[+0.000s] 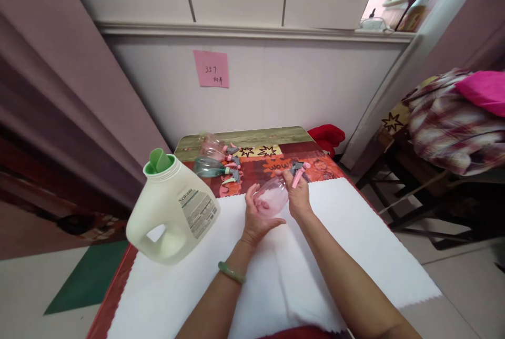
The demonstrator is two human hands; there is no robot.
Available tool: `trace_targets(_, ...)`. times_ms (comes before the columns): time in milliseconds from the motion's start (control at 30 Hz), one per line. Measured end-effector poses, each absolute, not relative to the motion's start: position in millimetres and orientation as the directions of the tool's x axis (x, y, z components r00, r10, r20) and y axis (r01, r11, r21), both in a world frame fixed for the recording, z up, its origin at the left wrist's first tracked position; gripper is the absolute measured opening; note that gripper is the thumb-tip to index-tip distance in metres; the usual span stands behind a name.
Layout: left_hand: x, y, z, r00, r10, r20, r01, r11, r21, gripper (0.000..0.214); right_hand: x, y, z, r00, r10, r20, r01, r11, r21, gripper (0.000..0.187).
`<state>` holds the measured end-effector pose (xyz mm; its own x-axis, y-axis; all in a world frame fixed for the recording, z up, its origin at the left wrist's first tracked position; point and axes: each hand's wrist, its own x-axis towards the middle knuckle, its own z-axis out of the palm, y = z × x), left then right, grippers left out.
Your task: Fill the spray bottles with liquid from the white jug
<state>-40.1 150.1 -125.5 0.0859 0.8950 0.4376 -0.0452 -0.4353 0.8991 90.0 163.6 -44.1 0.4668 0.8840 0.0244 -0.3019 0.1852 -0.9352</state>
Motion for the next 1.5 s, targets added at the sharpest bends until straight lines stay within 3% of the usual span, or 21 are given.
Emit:
trace_targets(167,-37.0,143.9,-122.5,0.043,0.892,0.45,-0.046,-0.448,0.893,0.098,85.8,158.1,-29.3,0.465,0.885,-0.015,-0.282,0.132,-0.95,0.041)
trace_targets(300,-40.5,143.5,-119.4,0.128,0.914,0.384,-0.155,-0.364,0.918,0.096,90.8,154.0,-23.8,0.405,0.913,-0.058,-0.336,0.089,-0.938,0.04)
trace_targets(400,-43.5,144.9,-120.2,0.212,0.931,0.296,-0.259,-0.239,0.936,0.091,97.3,152.5,-26.3,0.354,0.934,-0.05,-0.364,0.088,-0.927,0.04)
trace_targets(533,-48.8,145.9,-119.8,0.436,0.892,0.118,-0.353,0.049,0.934,0.072,101.0,149.1,-31.5,0.272,0.962,0.014,-0.347,0.112,-0.931,0.041)
trace_targets(633,-51.7,147.1,-114.1,0.63,0.777,0.001,-0.319,0.257,0.912,0.092,98.2,148.5,-31.4,0.245,0.967,0.073,-0.305,0.148,-0.941,0.04)
trace_targets(700,-50.6,147.3,-108.5,0.669,0.743,-0.02,-0.321,0.313,0.894,0.105,94.9,149.9,-29.2,0.288,0.953,0.098,-0.271,0.18,-0.946,0.041)
trace_targets(767,-47.0,146.1,-103.4,0.609,0.793,0.011,-0.392,0.289,0.873,0.106,91.3,152.0,-26.9,0.372,0.921,0.113,-0.225,0.207,-0.952,0.042)
trace_targets(867,-41.9,142.9,-99.8,0.425,0.901,0.091,-0.512,0.156,0.845,0.092,86.0,154.2,-26.2,0.509,0.856,0.093,-0.181,0.212,-0.96,0.044)
trace_targets(967,-42.3,140.8,-100.9,0.31,0.943,0.118,-0.537,0.072,0.84,0.1,81.9,153.4,-28.9,0.578,0.814,0.059,-0.176,0.195,-0.965,0.044)
trace_targets(1133,-47.3,142.1,-103.8,0.369,0.928,0.047,-0.45,0.134,0.883,0.061,83.2,147.8,-30.8,0.449,0.89,0.084,-0.18,0.182,-0.967,0.041)
trace_targets(1267,-45.5,144.1,-105.0,0.428,0.903,0.018,-0.337,0.141,0.931,0.092,88.7,146.7,-27.8,0.31,0.942,0.129,-0.172,0.189,-0.967,0.039)
trace_targets(1400,-43.5,144.6,-111.0,0.18,0.971,0.159,-0.261,-0.109,0.959,0.085,88.6,149.1,-25.0,0.458,0.878,0.137,-0.088,0.198,-0.976,0.042)
trace_targets(1500,-43.4,144.6,-118.0,0.046,0.954,0.295,-0.117,-0.288,0.95,0.122,81.7,147.8,-26.2,0.529,0.839,0.125,-0.053,0.18,-0.982,0.043)
